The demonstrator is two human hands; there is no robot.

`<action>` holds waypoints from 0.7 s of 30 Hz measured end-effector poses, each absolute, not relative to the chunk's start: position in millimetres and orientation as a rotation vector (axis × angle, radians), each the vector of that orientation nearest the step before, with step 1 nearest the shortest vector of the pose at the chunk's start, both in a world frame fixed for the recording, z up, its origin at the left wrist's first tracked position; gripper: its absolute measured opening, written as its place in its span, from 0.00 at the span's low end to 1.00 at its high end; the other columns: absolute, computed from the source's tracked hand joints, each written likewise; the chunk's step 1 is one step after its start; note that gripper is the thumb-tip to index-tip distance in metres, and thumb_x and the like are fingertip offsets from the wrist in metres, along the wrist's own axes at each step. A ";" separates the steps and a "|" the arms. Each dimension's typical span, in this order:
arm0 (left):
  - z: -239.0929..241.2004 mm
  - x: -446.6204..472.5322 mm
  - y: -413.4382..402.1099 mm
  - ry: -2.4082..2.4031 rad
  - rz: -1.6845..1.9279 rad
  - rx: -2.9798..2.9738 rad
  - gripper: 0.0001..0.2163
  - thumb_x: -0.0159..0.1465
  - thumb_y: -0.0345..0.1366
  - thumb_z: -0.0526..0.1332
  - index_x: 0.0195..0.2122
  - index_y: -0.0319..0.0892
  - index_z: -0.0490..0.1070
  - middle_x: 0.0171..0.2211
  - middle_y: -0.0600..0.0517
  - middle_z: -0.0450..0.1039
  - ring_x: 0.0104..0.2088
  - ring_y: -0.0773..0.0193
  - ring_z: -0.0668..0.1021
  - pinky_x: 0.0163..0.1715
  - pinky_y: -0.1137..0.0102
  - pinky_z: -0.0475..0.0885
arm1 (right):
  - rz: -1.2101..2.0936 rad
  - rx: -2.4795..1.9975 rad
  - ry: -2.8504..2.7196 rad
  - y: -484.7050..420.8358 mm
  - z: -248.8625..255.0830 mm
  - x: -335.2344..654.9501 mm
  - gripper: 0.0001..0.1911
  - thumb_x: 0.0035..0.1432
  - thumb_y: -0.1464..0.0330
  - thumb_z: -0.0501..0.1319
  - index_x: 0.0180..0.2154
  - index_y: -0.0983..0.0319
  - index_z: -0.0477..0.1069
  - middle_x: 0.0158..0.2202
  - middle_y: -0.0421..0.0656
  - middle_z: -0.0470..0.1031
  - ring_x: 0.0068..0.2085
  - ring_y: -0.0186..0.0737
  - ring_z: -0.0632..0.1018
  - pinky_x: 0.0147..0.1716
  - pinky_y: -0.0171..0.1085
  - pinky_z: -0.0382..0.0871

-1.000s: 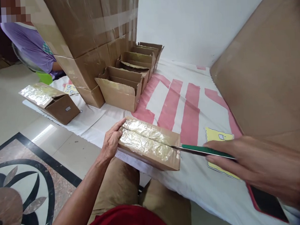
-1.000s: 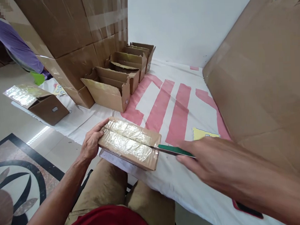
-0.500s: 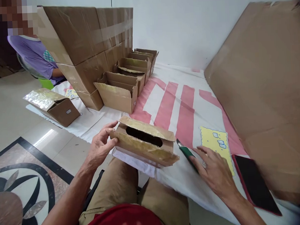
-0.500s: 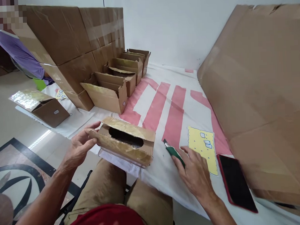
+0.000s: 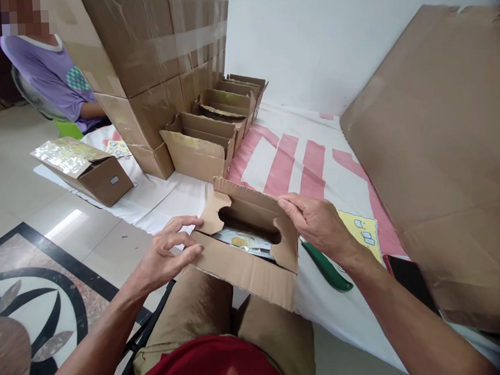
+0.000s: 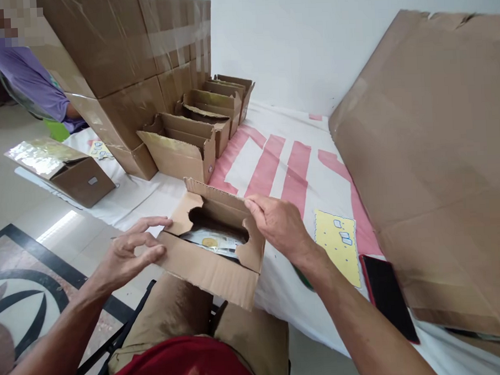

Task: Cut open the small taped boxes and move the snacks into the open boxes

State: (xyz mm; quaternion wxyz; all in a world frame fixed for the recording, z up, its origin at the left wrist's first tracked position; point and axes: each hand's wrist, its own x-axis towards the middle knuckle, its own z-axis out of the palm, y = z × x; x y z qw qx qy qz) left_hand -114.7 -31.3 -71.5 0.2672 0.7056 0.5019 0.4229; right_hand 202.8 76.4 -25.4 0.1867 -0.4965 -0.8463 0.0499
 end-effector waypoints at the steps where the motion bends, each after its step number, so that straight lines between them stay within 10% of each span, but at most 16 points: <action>1: -68.3 -110.2 -27.1 1.359 1.100 2.003 0.13 0.66 0.43 0.65 0.26 0.46 0.79 0.53 0.43 0.79 0.54 0.48 0.79 0.56 0.54 0.75 | 0.016 -1.428 -2.393 80.9 -24.1 202.6 0.18 0.73 0.64 0.51 0.41 0.59 0.79 0.36 0.45 0.83 0.36 0.44 0.78 0.36 0.40 0.65; 6: -49.0 -93.8 -7.7 1.137 0.692 2.558 0.13 0.66 0.28 0.59 0.48 0.46 0.79 0.61 0.45 0.75 0.65 0.48 0.70 0.63 0.50 0.69 | -0.766 -1.429 -2.435 86.1 -11.0 183.5 0.11 0.68 0.70 0.57 0.45 0.65 0.78 0.39 0.53 0.79 0.39 0.52 0.74 0.37 0.44 0.59; 14: -40.9 -81.3 -1.9 1.087 0.422 2.791 0.21 0.58 0.30 0.61 0.53 0.40 0.76 0.60 0.43 0.74 0.69 0.41 0.65 0.72 0.43 0.54 | 0.243 -1.155 -3.351 59.0 -2.2 154.6 0.11 0.60 0.70 0.64 0.45 0.63 0.77 0.43 0.49 0.83 0.44 0.50 0.82 0.38 0.41 0.65; 21: -50.9 -84.0 -7.6 1.335 0.717 2.779 0.31 0.57 0.30 0.60 0.64 0.40 0.67 0.59 0.41 0.73 0.66 0.44 0.68 0.71 0.46 0.56 | 0.082 -1.295 -3.363 57.8 -12.0 145.1 0.15 0.57 0.80 0.57 0.42 0.67 0.79 0.37 0.54 0.85 0.41 0.52 0.85 0.40 0.42 0.66</action>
